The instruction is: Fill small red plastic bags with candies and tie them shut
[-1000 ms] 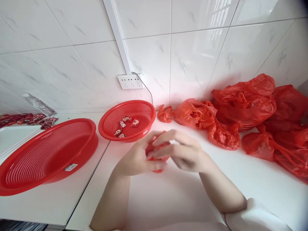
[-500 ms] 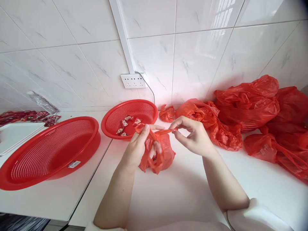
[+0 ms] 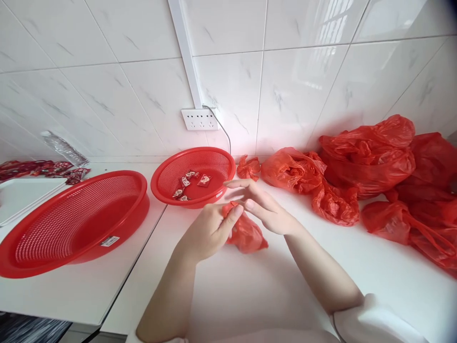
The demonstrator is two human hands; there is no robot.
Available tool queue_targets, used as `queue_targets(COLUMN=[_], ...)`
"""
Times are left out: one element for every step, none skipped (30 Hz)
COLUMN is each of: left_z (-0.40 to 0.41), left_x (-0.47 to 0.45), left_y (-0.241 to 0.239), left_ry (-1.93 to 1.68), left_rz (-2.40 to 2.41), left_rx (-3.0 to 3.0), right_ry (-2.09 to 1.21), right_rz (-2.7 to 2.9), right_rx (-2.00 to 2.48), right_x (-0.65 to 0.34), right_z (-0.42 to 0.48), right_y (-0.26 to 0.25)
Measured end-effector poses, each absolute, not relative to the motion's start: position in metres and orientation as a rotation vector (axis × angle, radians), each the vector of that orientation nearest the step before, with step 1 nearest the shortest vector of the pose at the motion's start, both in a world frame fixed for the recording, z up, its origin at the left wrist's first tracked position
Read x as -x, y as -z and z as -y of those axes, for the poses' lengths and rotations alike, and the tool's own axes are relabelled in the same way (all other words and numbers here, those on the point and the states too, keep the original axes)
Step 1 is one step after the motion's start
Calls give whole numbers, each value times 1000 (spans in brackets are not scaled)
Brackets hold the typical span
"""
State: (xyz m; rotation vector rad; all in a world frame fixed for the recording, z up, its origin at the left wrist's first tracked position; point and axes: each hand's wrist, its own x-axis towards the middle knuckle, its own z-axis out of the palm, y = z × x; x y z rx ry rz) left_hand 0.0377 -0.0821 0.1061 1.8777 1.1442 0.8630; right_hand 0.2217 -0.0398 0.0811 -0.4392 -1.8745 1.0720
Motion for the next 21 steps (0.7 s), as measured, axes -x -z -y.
queue_targets(left_z=[82, 81, 79, 76, 73, 69, 66, 64, 62, 60, 59, 59, 58, 58, 57, 57, 57, 56, 56, 56, 55], left_x=[-37, -36, -34, -32, -30, -27, -26, -24, -24, -24, -24, -24, -24, -24, -23, -21, -18, -14, -10, -6, -1], left_y=[-107, -109, -110, -110, -110, -109, -108, -106, -104, -102, -100, -98, -98, -97, -98, -98, -100, -101, -103, -104, -105], left_ry=[-969, -1093, -1213, -1316, -1390, -1431, -1442, -1432, -1407, -1382, -1369, -1370, -1380, -1388, -1389, -1383, -1369, -1347, -1324, -1302, -1287], left_rz=[-1208, -1239, -1230, -1181, -1108, -1031, -962, -904, -861, -832, -815, -812, -830, -869, -928, -1000, -1080, -1158, -1229, -1292, -1351], left_rx=[-1982, -2068, -2127, -2159, -2164, -2152, -2130, -2105, -2080, -2052, -2022, -1993, -1971, -1963, -1979, -2027, -2106, -2207, -2316, -2421, -2510], right_ry=[-1134, -1182, -1219, -1259, -1301, -1339, -1363, -1361, -1337, -1296, -1254, -1229, -1226, -1243, -1269, -1288, -1287, -1255, -1193, -1114, -1031], right_rz=[1903, 1911, 1894, 1860, 1813, 1762, 1714, 1674, 1643, 1612, 1584, 1555, 1527, 1505, 1494, 1494, 1504, 1519, 1533, 1543, 1544], right_rx=[471, 508, 542, 563, 570, 563, 550, 540, 540, 551, 568, 582, 590, 590, 581, 572, 573, 592, 632, 687, 752], right_x=[-218, -215, -213, -212, -211, -210, -210, -211, -211, -212, -214, -216, -219, -221, -225, -228, -232, -237, -242, -247, -253], right_z=[38, 37, 36, 34, 32, 31, 29, 28, 27, 25, 24, 24, 23, 22, 21, 20, 19, 18, 17, 16, 15], right_y=[-78, -75, -72, -71, -69, -68, -68, -68, -69, -70, -71, -72, -73, -74, -75, -76, -78, -79, -81, -82, -84])
